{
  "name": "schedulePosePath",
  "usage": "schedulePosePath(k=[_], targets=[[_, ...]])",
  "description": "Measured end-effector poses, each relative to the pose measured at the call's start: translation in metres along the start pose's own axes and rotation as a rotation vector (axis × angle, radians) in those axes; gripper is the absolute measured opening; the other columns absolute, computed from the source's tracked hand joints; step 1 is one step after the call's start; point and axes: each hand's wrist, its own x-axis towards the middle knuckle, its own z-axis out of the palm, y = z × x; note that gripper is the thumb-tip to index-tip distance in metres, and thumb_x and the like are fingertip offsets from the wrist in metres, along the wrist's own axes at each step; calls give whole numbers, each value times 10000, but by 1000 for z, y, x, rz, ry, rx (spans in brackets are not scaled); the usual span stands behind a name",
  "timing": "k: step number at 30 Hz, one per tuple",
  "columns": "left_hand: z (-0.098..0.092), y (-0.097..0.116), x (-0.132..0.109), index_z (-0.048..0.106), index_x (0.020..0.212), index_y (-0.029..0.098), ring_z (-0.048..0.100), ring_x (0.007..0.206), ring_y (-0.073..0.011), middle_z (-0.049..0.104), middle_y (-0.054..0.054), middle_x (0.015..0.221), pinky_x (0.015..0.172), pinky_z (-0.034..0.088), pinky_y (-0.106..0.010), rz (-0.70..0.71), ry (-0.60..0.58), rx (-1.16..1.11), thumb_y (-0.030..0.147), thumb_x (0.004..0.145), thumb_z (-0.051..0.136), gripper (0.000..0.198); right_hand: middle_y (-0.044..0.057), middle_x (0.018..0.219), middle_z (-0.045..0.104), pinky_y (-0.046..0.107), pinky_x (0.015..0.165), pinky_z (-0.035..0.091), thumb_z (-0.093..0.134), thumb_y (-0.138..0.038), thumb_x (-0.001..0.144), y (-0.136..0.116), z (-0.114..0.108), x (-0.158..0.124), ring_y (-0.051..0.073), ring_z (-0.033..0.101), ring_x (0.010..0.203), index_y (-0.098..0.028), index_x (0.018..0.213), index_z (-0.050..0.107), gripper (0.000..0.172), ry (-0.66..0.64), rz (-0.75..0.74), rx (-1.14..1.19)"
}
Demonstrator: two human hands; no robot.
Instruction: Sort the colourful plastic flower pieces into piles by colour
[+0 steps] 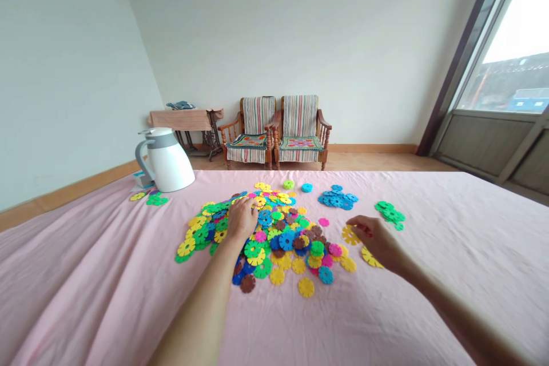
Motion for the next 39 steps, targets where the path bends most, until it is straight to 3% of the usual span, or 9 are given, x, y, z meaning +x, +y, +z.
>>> schedulePosePath(k=[4, 8, 12, 17, 21, 24, 29, 33, 39], targets=[[2, -1, 0, 636, 841, 194, 593, 934, -236, 674, -69, 935, 874, 446, -364, 5, 7, -5, 147, 797, 488, 162, 69, 691, 695, 304, 573, 470, 421, -321, 770, 42, -18, -8, 206, 635, 631, -159, 766, 681, 307, -2, 59, 6], [3, -2, 0, 635, 843, 192, 591, 939, -234, 674, -67, 938, 876, 445, -362, 5, 13, -7, 141, 792, 489, 163, 104, 817, 704, 344, 696, 484, 408, -303, 782, 49, -14, -6, 221, 648, 748, -149, 836, 682, 318, 62, 59, -6], [3, -2, 0, 636, 846, 192, 593, 931, -227, 674, -63, 935, 875, 446, -358, 2, 14, -4, 124, 784, 486, 176, 74, 825, 685, 325, 704, 471, 443, -274, 808, 5, 8, -4, 196, 627, 750, -180, 874, 679, 263, 48, -11, 1], [1, -1, -1, 636, 838, 196, 593, 932, -227, 674, -60, 933, 869, 450, -359, 4, 8, -3, 117, 774, 491, 177, 33, 879, 662, 285, 740, 439, 499, -186, 831, -88, 39, -15, 166, 595, 825, -230, 892, 681, 196, -179, -285, 39], [0, -1, -1, 636, 843, 196, 592, 943, -226, 673, -59, 937, 879, 448, -361, 5, 6, -6, 112, 772, 493, 180, 30, 866, 632, 282, 779, 407, 558, -167, 810, -130, 67, -15, 164, 563, 854, -206, 828, 655, 106, -268, -409, 8], [0, -2, -1, 636, 843, 199, 593, 940, -227, 671, -60, 937, 873, 452, -364, 2, 8, -7, 113, 775, 495, 179, 42, 904, 615, 290, 788, 400, 606, -185, 778, -142, 86, -7, 179, 532, 892, -193, 877, 638, 104, -267, -439, -41], [2, -4, -1, 636, 851, 200, 591, 939, -228, 671, -59, 946, 862, 455, -364, 4, 10, -13, 111, 777, 493, 184, 51, 1102, 593, 364, 902, 355, 644, -355, 786, -151, 99, 4, 219, 485, 1021, -231, 1040, 618, 283, -313, -554, -107], [3, -4, -1, 636, 851, 198, 591, 942, -226, 671, -60, 943, 874, 450, -359, 6, 11, -14, 111, 778, 496, 181, 34, 1133, 593, 379, 937, 310, 603, -346, 833, -145, 95, 2, 227, 462, 1068, -255, 1032, 624, 220, -316, -617, -189], [2, -3, -2, 641, 851, 199, 593, 940, -230, 675, -63, 946, 883, 446, -366, 3, 10, -13, 116, 778, 500, 179, 54, 967, 617, 337, 792, 320, 489, -161, 877, -123, 72, -13, 201, 492, 931, -215, 1006, 601, 180, -323, -625, -296]])
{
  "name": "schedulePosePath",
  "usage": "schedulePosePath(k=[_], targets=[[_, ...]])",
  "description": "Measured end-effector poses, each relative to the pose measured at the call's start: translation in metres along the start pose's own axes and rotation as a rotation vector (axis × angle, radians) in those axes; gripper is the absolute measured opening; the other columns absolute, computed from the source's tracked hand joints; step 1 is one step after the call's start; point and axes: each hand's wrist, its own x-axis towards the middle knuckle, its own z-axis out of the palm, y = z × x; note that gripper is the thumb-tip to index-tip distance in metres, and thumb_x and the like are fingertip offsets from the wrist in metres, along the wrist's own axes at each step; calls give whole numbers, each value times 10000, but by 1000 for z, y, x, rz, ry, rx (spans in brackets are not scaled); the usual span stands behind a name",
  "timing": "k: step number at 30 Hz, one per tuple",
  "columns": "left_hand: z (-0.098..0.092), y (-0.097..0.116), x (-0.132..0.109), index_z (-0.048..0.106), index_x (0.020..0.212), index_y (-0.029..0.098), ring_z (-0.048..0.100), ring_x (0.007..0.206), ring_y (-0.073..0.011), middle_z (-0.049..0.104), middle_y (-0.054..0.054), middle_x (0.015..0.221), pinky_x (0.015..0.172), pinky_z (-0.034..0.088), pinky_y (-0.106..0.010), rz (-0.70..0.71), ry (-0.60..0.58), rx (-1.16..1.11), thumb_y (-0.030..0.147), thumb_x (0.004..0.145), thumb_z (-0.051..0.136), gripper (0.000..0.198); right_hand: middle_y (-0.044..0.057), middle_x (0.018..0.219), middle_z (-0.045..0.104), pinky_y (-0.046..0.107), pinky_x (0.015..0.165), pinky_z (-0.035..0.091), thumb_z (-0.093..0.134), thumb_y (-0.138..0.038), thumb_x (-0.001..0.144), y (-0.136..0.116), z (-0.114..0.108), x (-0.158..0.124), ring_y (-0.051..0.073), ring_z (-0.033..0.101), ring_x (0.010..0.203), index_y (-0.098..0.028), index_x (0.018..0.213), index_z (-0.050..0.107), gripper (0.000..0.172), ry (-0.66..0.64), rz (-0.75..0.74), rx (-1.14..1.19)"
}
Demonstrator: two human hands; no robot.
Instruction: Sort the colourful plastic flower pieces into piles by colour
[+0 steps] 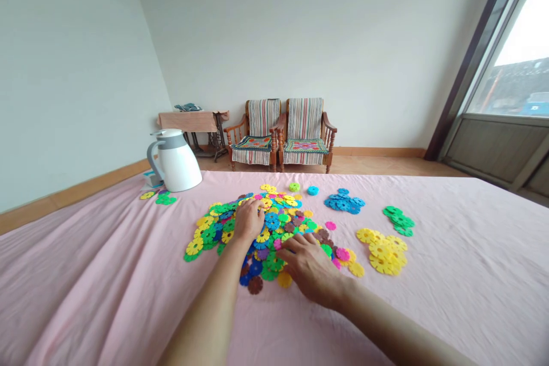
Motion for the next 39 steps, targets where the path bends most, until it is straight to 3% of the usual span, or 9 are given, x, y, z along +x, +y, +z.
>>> schedulePosePath(k=[5, 12, 15, 19, 24, 27, 31, 34, 39], targets=[[-2, 2, 0, 643, 846, 201, 593, 941, -233, 674, -63, 941, 878, 448, -367, -3, -4, 3, 120, 778, 497, 181, 47, 914, 609, 338, 784, 308, 505, -138, 856, 4, -8, -16, 199, 486, 877, -217, 944, 600, 151, 18, 101, -11], [-2, 1, 1, 639, 856, 196, 594, 939, -230, 674, -61, 948, 877, 448, -362, 9, -4, 10, 109, 772, 493, 190, 35, 983, 601, 346, 839, 320, 600, -320, 848, -4, -3, -13, 203, 504, 933, -230, 969, 611, 152, 67, 142, 88], [-1, 0, 1, 640, 863, 194, 596, 937, -231, 676, -61, 949, 872, 451, -361, 14, -4, 8, 110, 773, 493, 191, 28, 923, 602, 321, 780, 333, 534, -292, 895, -7, 4, -12, 187, 510, 884, -218, 888, 608, 105, 92, 113, 50], [0, -1, 1, 644, 866, 194, 597, 947, -238, 679, -66, 956, 880, 448, -366, 21, -3, 3, 131, 782, 495, 182, 23, 829, 603, 290, 726, 335, 408, -178, 937, -2, 5, -14, 156, 502, 781, -200, 783, 586, 236, 190, 103, 23], [2, -3, 2, 646, 875, 188, 594, 960, -249, 681, -70, 969, 882, 448, -377, 28, -1, -1, 141, 785, 487, 188, 19, 766, 618, 228, 672, 364, 429, -260, 898, 62, -14, -32, 140, 543, 751, -206, 711, 621, 273, 443, 554, 93], [3, -4, 2, 646, 875, 182, 594, 954, -249, 680, -72, 962, 876, 450, -378, 34, 7, -6, 145, 789, 481, 189, 36, 641, 605, 254, 578, 344, 422, -318, 861, 125, -25, -61, 152, 530, 606, -188, 645, 634, 329, 519, 786, 52], [5, -7, 2, 645, 881, 179, 594, 949, -247, 677, -73, 947, 880, 447, -375, 50, 12, -14, 146, 785, 485, 189, 79, 624, 653, 273, 501, 331, 469, -352, 781, 190, -33, -108, 190, 558, 550, -156, 762, 705, 308, 602, 1075, 19], [6, -8, 3, 644, 884, 184, 594, 951, -245, 675, -73, 949, 883, 445, -372, 63, 11, -14, 145, 785, 485, 192, 91, 630, 676, 279, 505, 367, 466, -336, 752, 210, -32, -131, 204, 600, 568, -137, 837, 721, 334, 661, 1188, 31], [3, -5, 3, 646, 881, 185, 599, 946, -244, 680, -72, 952, 880, 446, -371, 78, -4, -11, 135, 780, 492, 192, 101, 683, 696, 298, 555, 420, 438, -342, 756, 207, -29, -133, 216, 643, 620, -129, 921, 702, 377, 717, 1186, 83]])
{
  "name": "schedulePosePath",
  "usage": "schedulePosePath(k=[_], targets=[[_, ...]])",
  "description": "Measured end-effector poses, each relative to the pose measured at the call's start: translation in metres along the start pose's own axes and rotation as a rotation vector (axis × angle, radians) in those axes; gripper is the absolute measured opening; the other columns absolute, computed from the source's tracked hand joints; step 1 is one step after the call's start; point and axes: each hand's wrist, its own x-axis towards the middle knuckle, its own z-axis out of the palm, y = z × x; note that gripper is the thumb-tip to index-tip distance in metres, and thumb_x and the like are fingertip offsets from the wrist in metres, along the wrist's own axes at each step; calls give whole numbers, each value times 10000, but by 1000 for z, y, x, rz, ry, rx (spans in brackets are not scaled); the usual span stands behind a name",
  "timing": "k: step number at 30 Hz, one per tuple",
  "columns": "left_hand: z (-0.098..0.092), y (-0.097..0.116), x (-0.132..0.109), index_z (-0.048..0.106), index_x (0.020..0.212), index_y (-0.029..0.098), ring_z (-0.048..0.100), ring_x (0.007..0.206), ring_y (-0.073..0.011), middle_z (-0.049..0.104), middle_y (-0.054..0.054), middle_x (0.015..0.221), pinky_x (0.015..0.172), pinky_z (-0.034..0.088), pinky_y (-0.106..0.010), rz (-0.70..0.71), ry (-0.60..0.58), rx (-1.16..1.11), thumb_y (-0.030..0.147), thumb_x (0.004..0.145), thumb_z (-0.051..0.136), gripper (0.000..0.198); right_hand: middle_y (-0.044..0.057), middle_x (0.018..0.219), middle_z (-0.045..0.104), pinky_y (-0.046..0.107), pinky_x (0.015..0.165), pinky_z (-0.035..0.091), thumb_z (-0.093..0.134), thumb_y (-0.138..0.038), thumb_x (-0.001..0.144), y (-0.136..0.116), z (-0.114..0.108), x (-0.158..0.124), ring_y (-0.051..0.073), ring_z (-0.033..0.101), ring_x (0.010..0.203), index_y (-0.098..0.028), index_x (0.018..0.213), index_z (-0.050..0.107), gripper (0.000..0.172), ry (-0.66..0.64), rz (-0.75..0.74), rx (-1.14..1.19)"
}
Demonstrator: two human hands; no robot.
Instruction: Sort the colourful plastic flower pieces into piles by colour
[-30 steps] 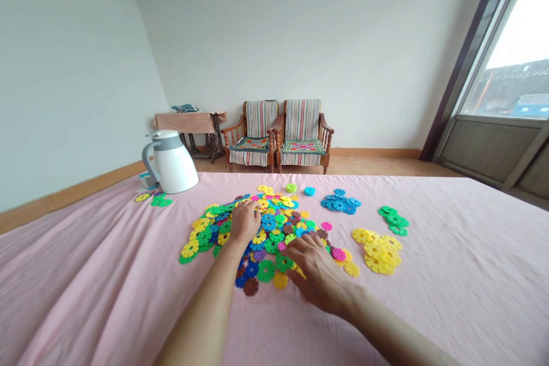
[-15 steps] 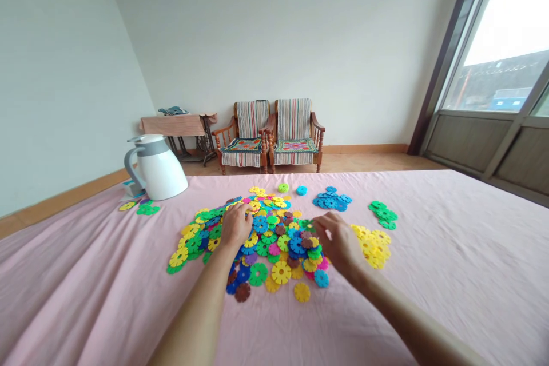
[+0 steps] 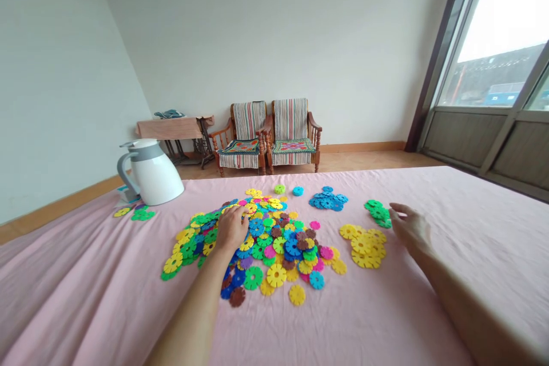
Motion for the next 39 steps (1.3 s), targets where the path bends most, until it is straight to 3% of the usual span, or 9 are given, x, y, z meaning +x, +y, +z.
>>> schedulePosePath(k=[5, 9, 13, 17, 22, 28, 32, 35, 39], targets=[[-12, 14, 3, 635, 927, 185, 581, 996, -240, 667, -76, 1014, 902, 430, -367, 7, 15, -7, 161, 821, 468, 199, 66, 687, 699, 265, 542, 429, 405, -373, 810, -36, 11, -33, 185, 640, 603, -149, 927, 665, 363, -194, -204, 129], [-29, 38, 7, 616, 825, 176, 601, 823, -186, 660, -52, 843, 783, 458, -295, 64, -10, -204, 214, 860, 444, 179, 3, 540, 620, 236, 483, 331, 433, -347, 831, -70, 13, -85, 135, 547, 482, -200, 659, 616, 292, -374, -404, 149], [-46, 64, 5, 624, 766, 177, 582, 697, -133, 657, -12, 788, 668, 440, -229, 168, -301, -424, 217, 816, 506, 134, -9, 532, 582, 239, 485, 280, 392, -306, 885, -84, 8, -125, 128, 515, 490, -204, 644, 575, 319, -459, -578, 63], [-62, 79, -6, 642, 729, 184, 580, 705, -133, 652, 12, 752, 639, 409, -217, 238, -603, -408, 166, 731, 557, 87, 14, 575, 611, 259, 490, 290, 372, -279, 902, -80, 6, -131, 155, 547, 518, -215, 645, 556, 323, -474, -632, -8], [-83, 89, -25, 636, 837, 211, 572, 738, -151, 621, 19, 799, 626, 394, -223, 259, -722, -278, 208, 664, 641, 173, 31, 602, 629, 267, 511, 301, 367, -265, 909, -78, 6, -122, 169, 570, 557, -217, 662, 557, 316, -462, -622, -14], [-81, 95, -51, 631, 987, 234, 567, 913, -192, 602, -25, 995, 775, 415, -262, 252, -690, -215, 236, 705, 642, 282, 8, 570, 592, 237, 515, 273, 367, -296, 893, -74, 4, -109, 130, 517, 521, -201, 667, 570, 319, -385, -550, 6], [-74, 96, -58, 652, 856, 212, 569, 845, -172, 595, -31, 917, 741, 415, -244, 256, -644, -213, 221, 781, 546, 131, -9, 526, 556, 236, 498, 252, 379, -316, 879, -65, 2, -93, 117, 465, 473, -202, 694, 599, 309, -327, -481, 16], [-72, 96, -58, 634, 751, 200, 566, 754, -156, 593, -23, 814, 681, 406, -241, 234, -603, -213, 193, 830, 453, 198, -17, 505, 533, 234, 484, 244, 378, -343, 875, -57, 0, -81, 118, 454, 458, -205, 707, 610, 317, -281, -426, 20], [-70, 103, -49, 594, 687, 184, 552, 690, -156, 599, -23, 730, 636, 394, -256, 115, -445, -250, 183, 858, 383, 272, -11, 515, 534, 233, 485, 260, 378, -384, 865, -47, -1, -66, 129, 481, 479, -204, 707, 620, 340, -211, -351, 25]])
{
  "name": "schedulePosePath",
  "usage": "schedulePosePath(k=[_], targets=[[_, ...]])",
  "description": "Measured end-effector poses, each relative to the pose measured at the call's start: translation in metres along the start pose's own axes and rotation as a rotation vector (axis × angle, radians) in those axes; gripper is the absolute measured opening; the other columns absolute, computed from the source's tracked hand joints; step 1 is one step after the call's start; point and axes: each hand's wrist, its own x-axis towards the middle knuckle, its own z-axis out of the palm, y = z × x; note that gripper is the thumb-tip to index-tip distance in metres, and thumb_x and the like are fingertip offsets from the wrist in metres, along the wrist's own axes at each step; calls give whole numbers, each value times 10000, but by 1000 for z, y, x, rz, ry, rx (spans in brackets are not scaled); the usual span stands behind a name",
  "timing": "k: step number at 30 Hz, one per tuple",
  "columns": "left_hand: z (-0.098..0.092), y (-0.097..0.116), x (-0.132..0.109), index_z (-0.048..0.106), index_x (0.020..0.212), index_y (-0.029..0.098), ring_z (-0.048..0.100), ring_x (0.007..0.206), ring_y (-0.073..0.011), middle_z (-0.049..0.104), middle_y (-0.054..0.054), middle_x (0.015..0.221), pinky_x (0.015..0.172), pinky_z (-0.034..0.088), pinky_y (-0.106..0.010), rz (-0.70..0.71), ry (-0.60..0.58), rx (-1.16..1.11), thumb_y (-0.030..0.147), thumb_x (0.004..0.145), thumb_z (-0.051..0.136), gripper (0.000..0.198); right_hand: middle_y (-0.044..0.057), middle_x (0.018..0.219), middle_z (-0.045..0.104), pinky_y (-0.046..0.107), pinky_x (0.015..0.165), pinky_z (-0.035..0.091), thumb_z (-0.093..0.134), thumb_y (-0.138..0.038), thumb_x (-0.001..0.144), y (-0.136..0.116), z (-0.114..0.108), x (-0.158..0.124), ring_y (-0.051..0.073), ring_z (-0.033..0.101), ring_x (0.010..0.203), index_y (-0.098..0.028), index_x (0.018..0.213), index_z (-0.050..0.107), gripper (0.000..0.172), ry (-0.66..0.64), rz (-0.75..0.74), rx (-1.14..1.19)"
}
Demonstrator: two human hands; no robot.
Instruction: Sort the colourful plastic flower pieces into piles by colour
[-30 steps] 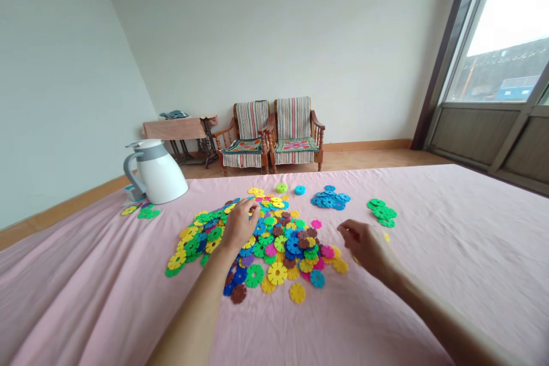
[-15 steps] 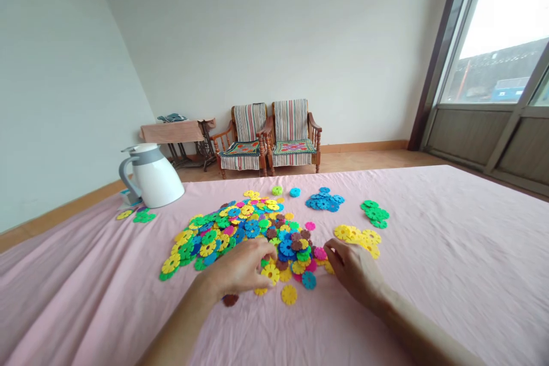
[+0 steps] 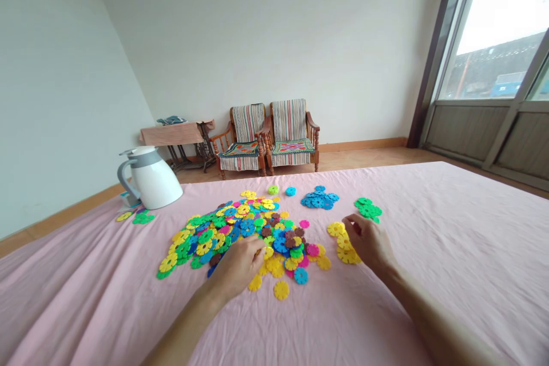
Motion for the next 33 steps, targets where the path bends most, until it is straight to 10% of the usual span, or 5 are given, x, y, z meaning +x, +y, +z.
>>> schedulePosePath(k=[9, 17, 24, 33], targets=[[46, 56, 52, 632, 939, 142, 618, 596, -145, 648, -23, 710, 529, 467, -225, -63, -136, -640, 198, 744, 531, 227, -5, 525, 549, 243, 495, 262, 387, -379, 847, 21, -7, 12, 139, 468, 480, -204, 727, 637, 328, 84, 95, -45], [75, 80, 90, 600, 1140, 150, 662, 615, -124, 673, -101, 1037, 543, 513, -217, -50, -92, -672, 179, 759, 533, 388, 4, 556, 579, 238, 498, 261, 394, -354, 851, 24, -6, 14, 139, 492, 511, -203, 751, 652, 315, 76, 108, -80], [30, 35, 77, 648, 884, 155, 636, 584, -139, 686, -24, 733, 562, 482, -226, -54, 36, -414, 226, 799, 499, 186, 16, 566, 587, 244, 491, 249, 400, -373, 858, 30, -7, 17, 137, 490, 508, -198, 740, 665, 339, 83, 179, -103], [0, -30, 32, 675, 910, 214, 597, 720, -166, 638, -34, 921, 693, 464, -272, 9, -39, -30, 152, 707, 578, 234, 14, 558, 575, 245, 494, 254, 424, -395, 845, 35, -2, 18, 136, 477, 500, -198, 684, 651, 341, 57, 193, -90]])
